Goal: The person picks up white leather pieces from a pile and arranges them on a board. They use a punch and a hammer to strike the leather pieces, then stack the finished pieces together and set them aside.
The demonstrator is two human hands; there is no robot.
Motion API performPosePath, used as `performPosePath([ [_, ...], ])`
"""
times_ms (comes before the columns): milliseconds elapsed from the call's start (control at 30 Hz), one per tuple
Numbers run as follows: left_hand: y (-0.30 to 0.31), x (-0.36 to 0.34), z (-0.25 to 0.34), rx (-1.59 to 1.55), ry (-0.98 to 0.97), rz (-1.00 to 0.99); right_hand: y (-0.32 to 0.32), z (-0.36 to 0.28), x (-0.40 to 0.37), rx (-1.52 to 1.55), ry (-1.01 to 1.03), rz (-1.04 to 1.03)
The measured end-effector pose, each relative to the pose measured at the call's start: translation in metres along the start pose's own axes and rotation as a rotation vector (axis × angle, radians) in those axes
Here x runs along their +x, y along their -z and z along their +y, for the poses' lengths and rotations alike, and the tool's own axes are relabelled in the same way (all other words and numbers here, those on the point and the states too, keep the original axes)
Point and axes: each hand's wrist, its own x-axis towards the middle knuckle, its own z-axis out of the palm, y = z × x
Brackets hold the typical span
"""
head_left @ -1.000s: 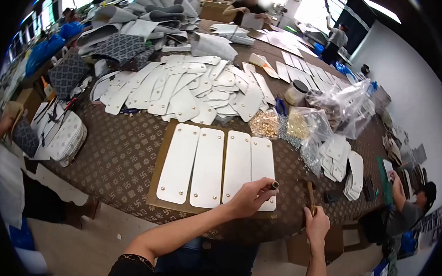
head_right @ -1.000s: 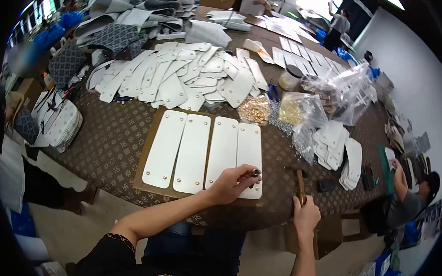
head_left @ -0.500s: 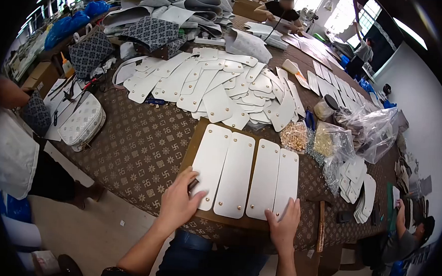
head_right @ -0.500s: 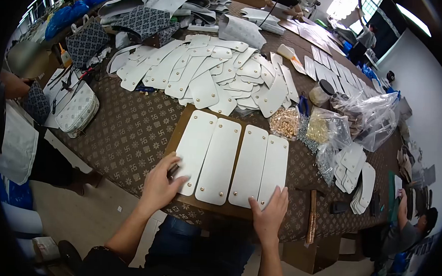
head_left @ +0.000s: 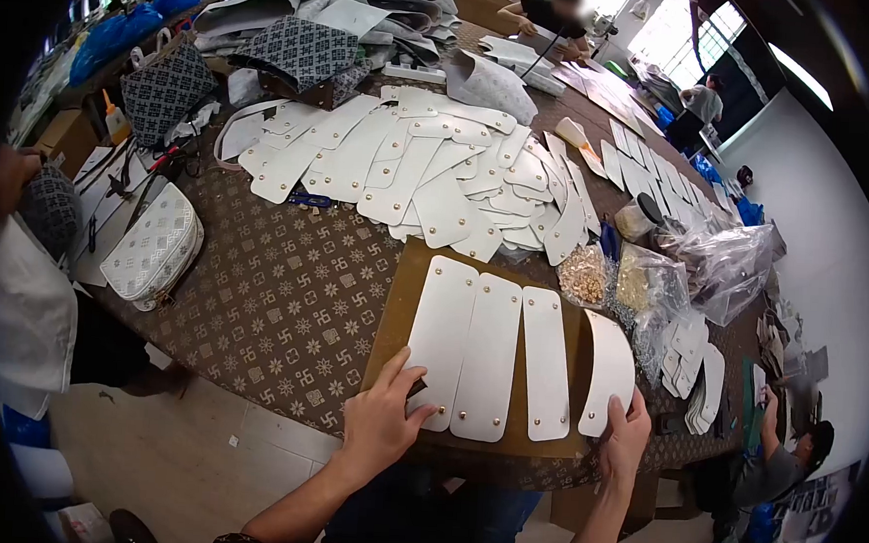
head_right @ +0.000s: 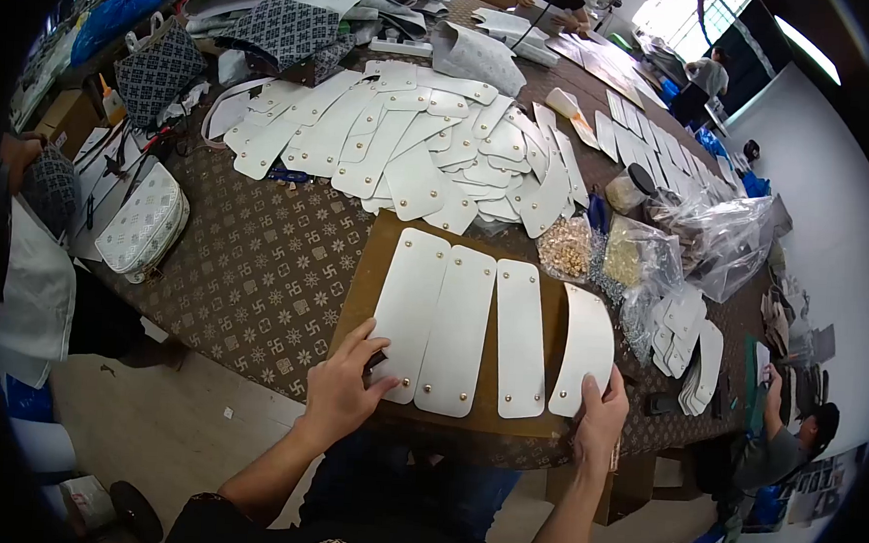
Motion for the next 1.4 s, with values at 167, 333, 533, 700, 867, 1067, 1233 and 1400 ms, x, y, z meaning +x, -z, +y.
performPosePath([
  [167, -0.001, 0.000, -0.003, 0.003, -0.026, -0.013, -0.022, -0.009, -0.003, 0.192, -0.071, -0.047],
  [333, -0.001, 0.000, -0.007, 0.015, -0.114, -0.002, -0.025, 0.035, 0.002, -0.782, -0.140, -0.155],
  [533, 0.000, 0.000, -0.005, 0.051, -0.182, 0.004, -0.050, 0.026, 0.002, -1.127, 0.099, -0.094],
  [700, -0.001, 0.000, -0.006, 0.071, -0.161, -0.014, -0.049, 0.016, 0.015, -0.844, -0.168, -0.179],
  [867, 0.001, -0.002, -0.006, 0.082, -0.135, -0.021, -0.043, -0.011, 0.012, -0.074, -0.267, -0.172],
  [1067, -0.001, -0.002, -0.007, 0.125, -0.175, 0.004, -0.074, -0.017, 0.006, 0.081, -0.391, -0.268],
  [1233, -0.003, -0.004, -0.011, 0.121, -0.275, 0.022, -0.104, 0.031, -0.013, -0.602, 0.125, -0.263],
  [1400, -0.002, -0.006, -0.011, 0.110, -0.291, -0.021, -0.102, 0.015, -0.006, -0.341, -0.195, -0.287],
])
